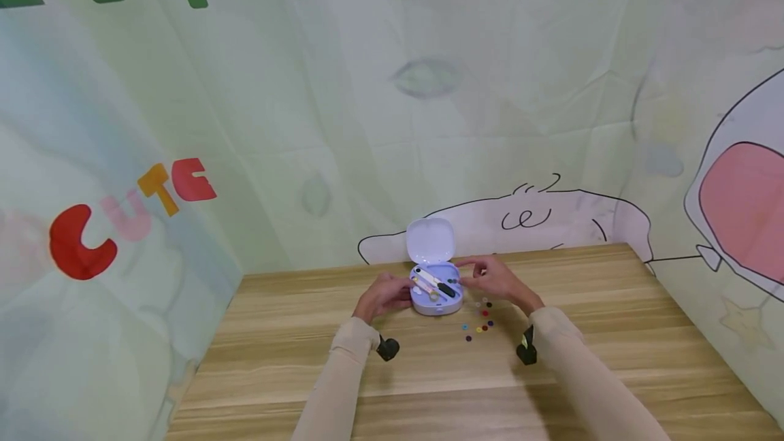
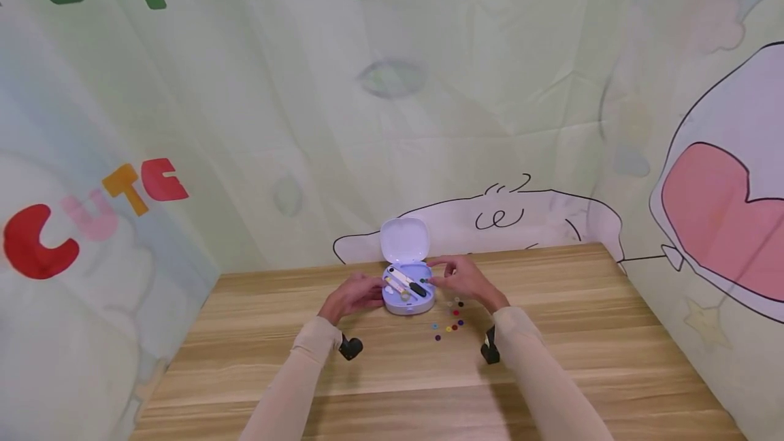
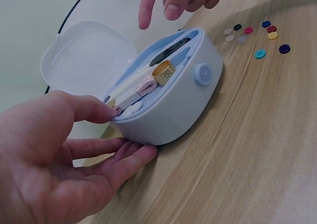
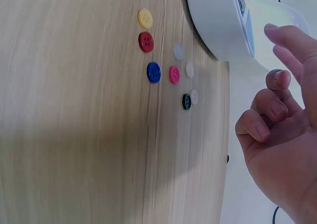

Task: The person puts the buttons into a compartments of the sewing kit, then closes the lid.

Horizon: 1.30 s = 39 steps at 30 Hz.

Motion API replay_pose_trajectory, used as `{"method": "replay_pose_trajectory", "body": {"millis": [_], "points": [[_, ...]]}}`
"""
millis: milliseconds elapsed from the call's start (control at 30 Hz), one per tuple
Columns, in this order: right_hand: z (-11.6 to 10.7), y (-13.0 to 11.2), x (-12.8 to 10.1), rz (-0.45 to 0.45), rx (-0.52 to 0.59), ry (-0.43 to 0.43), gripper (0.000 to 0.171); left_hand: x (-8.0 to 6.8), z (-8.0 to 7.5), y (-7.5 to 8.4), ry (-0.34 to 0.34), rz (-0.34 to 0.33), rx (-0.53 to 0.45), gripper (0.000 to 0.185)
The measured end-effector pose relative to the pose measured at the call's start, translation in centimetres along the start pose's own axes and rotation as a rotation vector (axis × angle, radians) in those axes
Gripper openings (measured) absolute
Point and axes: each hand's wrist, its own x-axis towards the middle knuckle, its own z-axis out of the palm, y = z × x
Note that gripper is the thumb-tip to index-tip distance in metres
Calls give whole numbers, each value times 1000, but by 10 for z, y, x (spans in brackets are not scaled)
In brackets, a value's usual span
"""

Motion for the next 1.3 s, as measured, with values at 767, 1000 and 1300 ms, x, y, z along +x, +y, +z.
{"method": "replay_pose_trajectory", "body": {"millis": [767, 1000, 1300], "points": [[-22, 31, -30, 3, -73, -40, 32, -1, -1, 0, -12, 2, 6, 29], [-23, 44, -39, 15, -91, -63, 26, -1, -3, 0, -14, -10, 9, 30], [-20, 47, -41, 4, -114, -76, 19, 0, -2, 1, -3, -25, 6, 30]]}}
